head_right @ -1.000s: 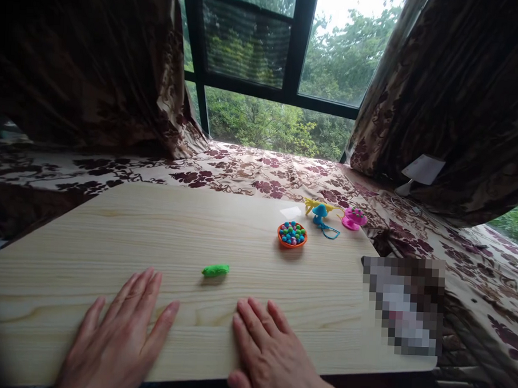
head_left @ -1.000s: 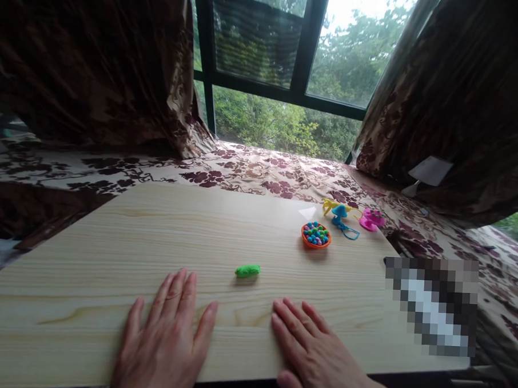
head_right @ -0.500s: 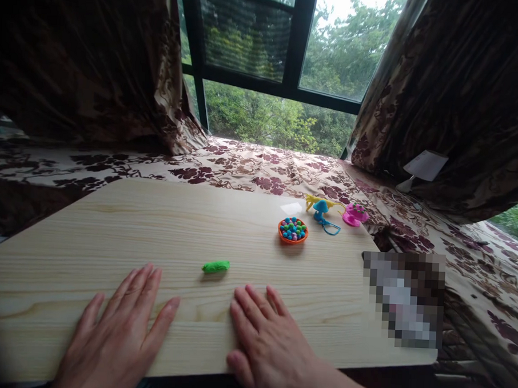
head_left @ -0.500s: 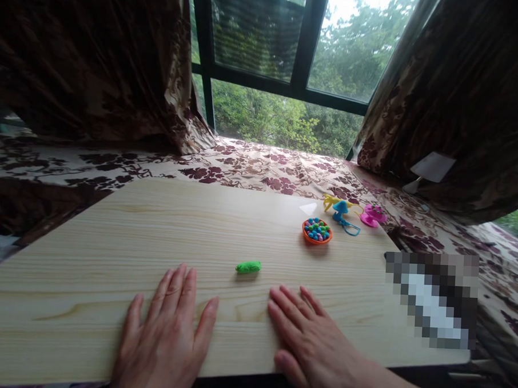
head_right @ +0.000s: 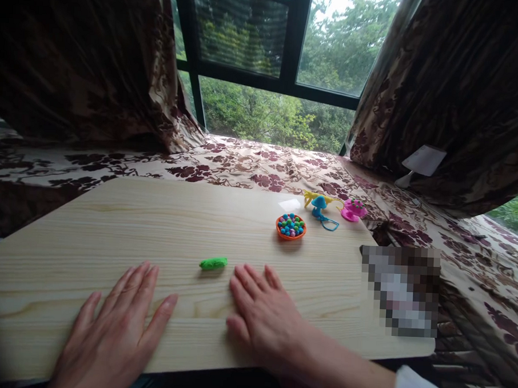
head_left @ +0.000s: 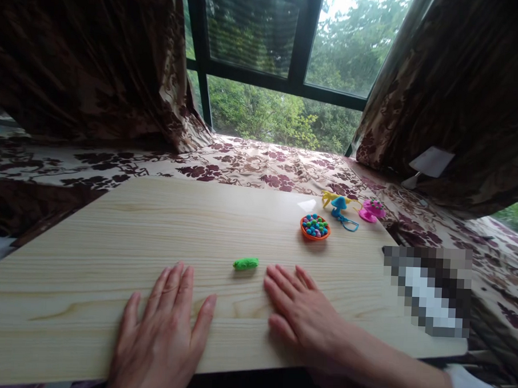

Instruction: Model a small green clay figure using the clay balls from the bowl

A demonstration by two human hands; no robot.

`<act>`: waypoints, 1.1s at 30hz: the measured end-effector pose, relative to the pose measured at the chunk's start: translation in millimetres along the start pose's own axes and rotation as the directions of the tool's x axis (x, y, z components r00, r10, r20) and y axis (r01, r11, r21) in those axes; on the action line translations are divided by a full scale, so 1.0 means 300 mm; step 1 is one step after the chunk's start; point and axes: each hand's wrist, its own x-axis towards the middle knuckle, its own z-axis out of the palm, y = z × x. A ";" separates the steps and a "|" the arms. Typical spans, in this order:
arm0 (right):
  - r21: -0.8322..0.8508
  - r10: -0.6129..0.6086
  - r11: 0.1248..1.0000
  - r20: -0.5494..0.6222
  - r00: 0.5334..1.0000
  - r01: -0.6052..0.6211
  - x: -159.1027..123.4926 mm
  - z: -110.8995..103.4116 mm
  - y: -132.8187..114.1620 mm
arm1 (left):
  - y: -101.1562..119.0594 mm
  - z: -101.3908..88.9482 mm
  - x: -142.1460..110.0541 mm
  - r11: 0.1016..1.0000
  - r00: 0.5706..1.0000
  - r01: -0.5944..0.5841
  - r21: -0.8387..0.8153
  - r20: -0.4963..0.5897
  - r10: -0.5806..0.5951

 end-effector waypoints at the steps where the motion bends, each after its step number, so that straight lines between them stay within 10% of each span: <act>1: -0.011 0.063 0.998 -0.022 0.998 -0.063 0.043 -0.012 0.023 | 0.001 -0.002 0.002 1.000 1.000 -0.001 -0.002 -0.001 0.001; 5: -0.029 0.098 0.995 -0.068 0.993 -0.100 0.070 -0.016 0.039 | -0.003 -0.005 0.004 1.000 1.000 -0.022 0.002 0.016 0.022; 10: -0.030 -0.249 0.968 -0.028 0.968 0.248 -0.112 0.039 -0.045 | -0.007 0.003 0.000 0.999 0.999 -0.031 -0.018 0.009 0.031; 16: -0.006 0.096 0.995 -0.043 0.994 -0.097 0.043 -0.030 0.031 | -0.003 -0.015 0.003 0.999 0.999 -0.035 0.012 0.034 0.035; 23: 0.013 -0.256 0.966 -0.012 0.967 0.256 -0.117 0.027 -0.037 | -0.008 -0.005 0.002 0.998 0.998 -0.050 0.032 0.033 0.049; 29: 0.019 0.095 0.995 -0.059 0.994 -0.094 0.047 -0.024 0.022 | -0.005 -0.010 0.006 0.999 0.999 -0.043 0.026 0.029 0.043; 33: 0.007 0.006 1.000 -0.072 0.997 -0.006 0.001 -0.009 -0.009 | -0.005 -0.008 0.001 0.998 0.999 -0.051 0.028 0.019 0.051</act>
